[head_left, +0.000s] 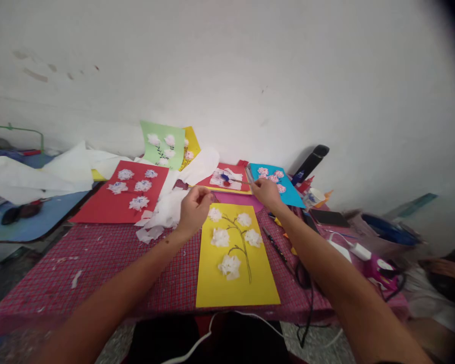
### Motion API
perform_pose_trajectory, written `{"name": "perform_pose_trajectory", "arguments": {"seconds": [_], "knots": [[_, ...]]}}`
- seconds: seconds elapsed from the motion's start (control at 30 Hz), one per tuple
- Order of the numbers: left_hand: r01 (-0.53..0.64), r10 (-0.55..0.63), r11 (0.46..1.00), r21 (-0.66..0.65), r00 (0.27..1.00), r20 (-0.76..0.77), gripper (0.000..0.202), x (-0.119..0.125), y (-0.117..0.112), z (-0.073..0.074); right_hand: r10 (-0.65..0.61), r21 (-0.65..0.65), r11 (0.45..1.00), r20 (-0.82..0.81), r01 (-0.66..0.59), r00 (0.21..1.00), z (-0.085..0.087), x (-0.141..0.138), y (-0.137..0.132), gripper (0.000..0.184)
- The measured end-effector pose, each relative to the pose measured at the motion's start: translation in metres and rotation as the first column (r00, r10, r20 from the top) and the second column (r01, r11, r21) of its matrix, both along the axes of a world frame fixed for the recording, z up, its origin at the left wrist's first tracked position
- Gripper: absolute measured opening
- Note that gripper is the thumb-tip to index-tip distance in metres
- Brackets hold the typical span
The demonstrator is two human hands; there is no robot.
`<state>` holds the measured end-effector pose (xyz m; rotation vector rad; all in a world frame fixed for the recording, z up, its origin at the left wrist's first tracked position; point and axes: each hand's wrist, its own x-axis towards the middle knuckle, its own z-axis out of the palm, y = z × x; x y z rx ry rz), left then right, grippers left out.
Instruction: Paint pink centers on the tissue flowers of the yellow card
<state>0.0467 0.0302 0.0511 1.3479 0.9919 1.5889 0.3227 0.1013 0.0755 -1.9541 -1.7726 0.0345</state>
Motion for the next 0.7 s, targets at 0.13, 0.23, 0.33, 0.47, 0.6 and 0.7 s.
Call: {"name": "perform_pose_trajectory", "arguments": {"seconds": [0.13,0.23,0.33,0.47,0.6,0.7], "knots": [[-0.077,0.077,0.997,0.004,0.992,-0.097,0.003,-0.024,0.010,-0.017,0.039,-0.073,0.997,0.208,-0.024,0.977,0.018,-0.007,0.022,0.027],[-0.061,0.054,0.997,-0.050,0.989,-0.137,0.005,-0.029,0.014,-0.022,0.080,-0.113,0.992,0.301,-0.048,0.950,0.029,-0.016,0.030,0.028],[-0.059,0.048,0.995,-0.087,0.991,-0.125,0.006,-0.032,0.016,-0.023,0.113,-0.150,0.987,0.351,-0.063,0.929,0.036,-0.022,0.036,0.027],[-0.049,0.040,0.997,-0.051,0.986,-0.164,0.002,-0.034,0.017,-0.027,0.154,-0.209,0.975,0.383,-0.077,0.911,0.043,-0.028,0.046,0.022],[-0.028,0.019,0.999,-0.045,0.981,-0.192,0.004,-0.033,0.019,-0.034,0.252,-0.287,0.948,0.417,-0.137,0.873,0.053,-0.035,0.062,0.017],[-0.017,0.007,0.999,-0.050,0.982,-0.186,0.005,-0.033,0.022,-0.039,0.304,-0.330,0.930,0.447,-0.161,0.841,0.062,-0.042,0.074,0.016]]}}
